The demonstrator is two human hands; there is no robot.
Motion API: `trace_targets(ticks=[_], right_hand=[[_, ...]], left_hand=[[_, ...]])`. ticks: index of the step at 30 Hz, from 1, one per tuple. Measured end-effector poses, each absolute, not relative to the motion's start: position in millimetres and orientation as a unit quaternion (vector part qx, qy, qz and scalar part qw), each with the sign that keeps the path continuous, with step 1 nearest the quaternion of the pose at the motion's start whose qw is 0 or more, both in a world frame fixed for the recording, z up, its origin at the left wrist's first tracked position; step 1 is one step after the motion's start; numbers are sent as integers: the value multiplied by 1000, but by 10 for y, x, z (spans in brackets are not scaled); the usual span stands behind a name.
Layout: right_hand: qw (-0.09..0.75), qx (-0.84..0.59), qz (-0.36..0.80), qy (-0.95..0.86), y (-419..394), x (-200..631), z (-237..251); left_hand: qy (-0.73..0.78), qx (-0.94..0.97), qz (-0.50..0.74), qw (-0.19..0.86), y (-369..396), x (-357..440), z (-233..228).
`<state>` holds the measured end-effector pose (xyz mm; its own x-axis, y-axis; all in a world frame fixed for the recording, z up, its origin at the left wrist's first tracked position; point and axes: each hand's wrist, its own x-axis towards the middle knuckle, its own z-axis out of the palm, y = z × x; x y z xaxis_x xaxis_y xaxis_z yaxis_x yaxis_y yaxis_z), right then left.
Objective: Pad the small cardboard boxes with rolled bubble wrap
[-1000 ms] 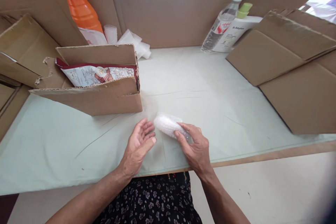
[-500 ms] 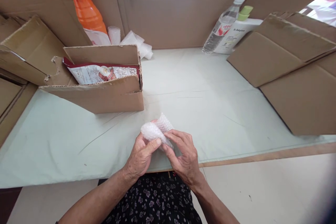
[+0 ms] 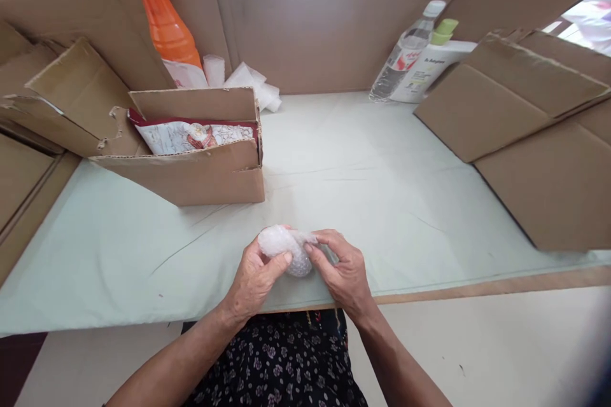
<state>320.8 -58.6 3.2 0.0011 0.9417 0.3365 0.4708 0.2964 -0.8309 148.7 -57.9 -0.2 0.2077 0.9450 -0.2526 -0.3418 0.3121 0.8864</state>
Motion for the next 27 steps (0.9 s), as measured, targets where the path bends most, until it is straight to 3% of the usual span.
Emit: trace_targets(ticks=[5,11,16,22,25,27], right_hand=[[427,-497,208,-726,-628,3087,89],[449,-473,149,-743,-552,3012,143],[393,-439,142,-796,-526,2901,234],[324,-434,45,-839,-467,2676,192],[337,-415,56,-844,-384,2646,268],[356,-399,84,-841,-316,2722,397]], left_hand=[[454,392,481,639,-553,1471,56],[431,403,463,661,-560,1407,102],[448,377,487,648,-521,1281,95],[423,337,522,659,-560,1221,80],[395,380,502,669,-674,1147,106],[400,472,493,611,-715,1021,196]])
